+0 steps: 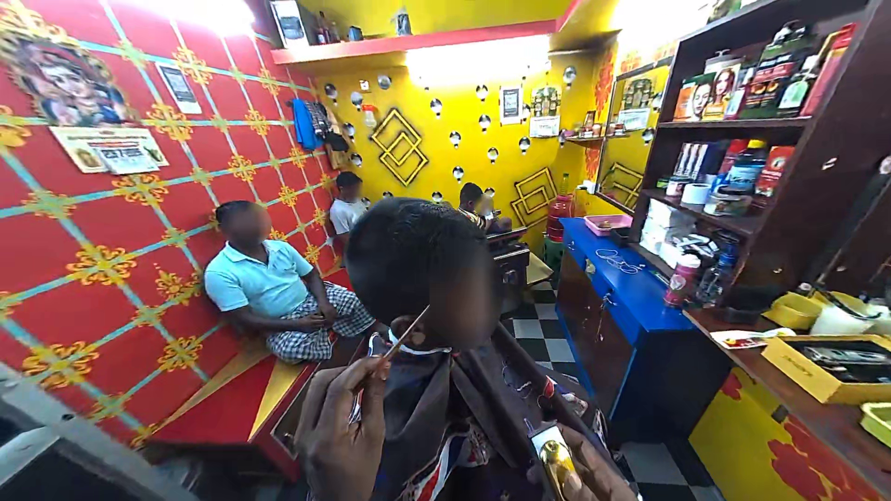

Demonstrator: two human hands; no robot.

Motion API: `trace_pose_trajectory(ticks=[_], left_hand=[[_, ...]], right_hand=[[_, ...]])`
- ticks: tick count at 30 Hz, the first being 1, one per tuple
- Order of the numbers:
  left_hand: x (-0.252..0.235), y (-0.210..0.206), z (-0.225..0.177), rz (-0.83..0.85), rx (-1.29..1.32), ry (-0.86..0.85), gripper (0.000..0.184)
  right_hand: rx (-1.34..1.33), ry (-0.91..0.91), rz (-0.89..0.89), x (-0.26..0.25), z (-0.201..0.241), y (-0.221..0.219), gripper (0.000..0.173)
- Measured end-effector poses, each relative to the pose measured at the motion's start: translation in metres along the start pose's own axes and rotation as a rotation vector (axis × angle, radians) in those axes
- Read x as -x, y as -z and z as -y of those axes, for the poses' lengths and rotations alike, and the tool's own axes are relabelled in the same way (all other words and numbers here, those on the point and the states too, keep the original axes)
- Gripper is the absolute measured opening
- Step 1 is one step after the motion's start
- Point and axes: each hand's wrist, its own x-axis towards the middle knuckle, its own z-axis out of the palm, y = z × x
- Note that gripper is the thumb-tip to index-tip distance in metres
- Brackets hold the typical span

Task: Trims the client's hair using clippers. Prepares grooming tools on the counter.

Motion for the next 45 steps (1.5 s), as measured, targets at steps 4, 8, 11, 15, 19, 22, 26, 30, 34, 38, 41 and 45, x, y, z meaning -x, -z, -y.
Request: trace_pose_trajectory(ticks=[4, 8, 11, 15, 19, 22, 26, 30, 34, 38, 41, 45], left_hand=[[0.007, -0.001, 0.004, 0.158, 0.126, -0.023, 0.015], [-0.045, 0.016, 0.013, 0.183, 0.280, -0.027, 0.025], [-0.117, 0.026, 0.015, 0.196, 0.219, -0.079, 0.031], [-0.202, 0.019, 0.008, 0.327, -0.074, -0.262, 0.033], [-0.254, -0.017, -0.008, 0.558, -0.083, -0.435, 0.044], [-0.266, -0.045, -0.016, 0.763, -0.118, -0.475, 0.057], [-0.260, -0.069, -0.016, 1.029, -0.198, -0.390, 0.074], [-0.253, -0.077, -0.014, 1.166, -0.249, -0.301, 0.077], [-0.253, -0.079, -0.012, 1.206, -0.279, -0.248, 0.078], [-0.253, -0.080, -0.008, 1.198, -0.285, -0.247, 0.077], [-0.254, -0.080, -0.010, 1.211, -0.299, -0.239, 0.079], [-0.253, -0.079, -0.011, 1.202, -0.299, -0.249, 0.079]], right_hand=[[0.102, -0.030, 0.080, -0.025, -0.002, 0.000, 0.050], [0.114, 0.056, 0.197, -0.044, 0.012, -0.011, 0.052], [0.189, 0.203, 0.205, -0.057, 0.027, -0.025, 0.053], [0.136, 0.231, 0.249, -0.076, 0.037, -0.038, 0.061], [0.451, 0.427, 0.013, -0.088, 0.071, -0.054, 0.071], [0.612, 0.719, -0.149, -0.091, 0.089, -0.059, 0.055], [0.965, 0.691, -0.240, -0.107, 0.067, -0.054, 0.050], [0.996, 0.546, -0.227, -0.118, 0.044, -0.057, 0.057], [0.941, 0.609, -0.257, -0.127, 0.036, -0.057, 0.048], [0.937, 0.630, -0.285, -0.131, 0.031, -0.059, 0.045], [0.935, 0.646, -0.293, -0.134, 0.031, -0.060, 0.046], [0.921, 0.656, -0.289, -0.136, 0.035, -0.062, 0.044]])
